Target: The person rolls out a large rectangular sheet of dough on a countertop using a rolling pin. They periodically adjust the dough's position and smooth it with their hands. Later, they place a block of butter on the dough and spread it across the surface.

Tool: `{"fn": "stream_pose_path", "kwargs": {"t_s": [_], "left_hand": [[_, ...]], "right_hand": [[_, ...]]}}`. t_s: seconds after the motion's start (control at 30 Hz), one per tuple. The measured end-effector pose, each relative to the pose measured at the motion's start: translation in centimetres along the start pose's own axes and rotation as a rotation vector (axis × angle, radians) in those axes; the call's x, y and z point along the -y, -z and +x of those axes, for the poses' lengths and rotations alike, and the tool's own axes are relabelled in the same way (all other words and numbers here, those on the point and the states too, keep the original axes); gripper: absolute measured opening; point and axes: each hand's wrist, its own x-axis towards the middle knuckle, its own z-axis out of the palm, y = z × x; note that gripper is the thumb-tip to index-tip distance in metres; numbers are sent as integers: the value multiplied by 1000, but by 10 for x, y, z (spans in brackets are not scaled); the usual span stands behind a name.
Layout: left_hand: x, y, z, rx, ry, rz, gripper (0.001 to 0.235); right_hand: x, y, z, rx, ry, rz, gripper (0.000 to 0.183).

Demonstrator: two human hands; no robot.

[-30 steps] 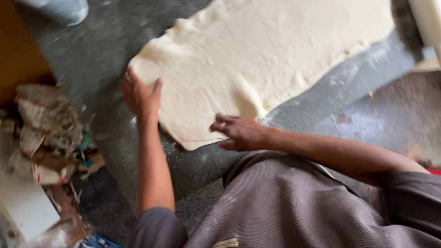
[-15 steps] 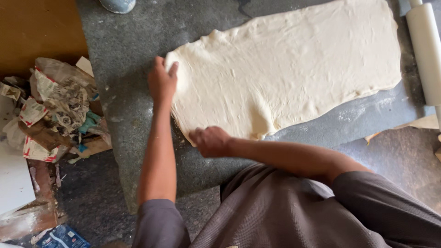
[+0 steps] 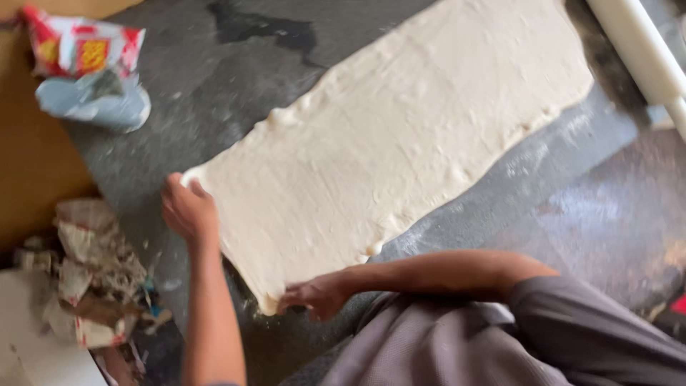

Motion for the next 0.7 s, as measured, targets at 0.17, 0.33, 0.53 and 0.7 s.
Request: {"fn": "stream_pose_path", "kwargs": {"t_s": [0.17,0.33,0.53,0.7], "left_hand": [[-47,-38,-101,8,-219,70,70],[-78,-40,-159,12,-188,61,75],[-102,-50,-183,119,-265,81,85],[-145,-73,-230,141,-436,118,88]], "right_hand": [[7,25,-67,52,-383,52,47],[48,91,-136,-433,-399,41,23],[102,129,-229,-1157,-628,344,31],[123,145,-320,-1693,-634,548,32]]}}
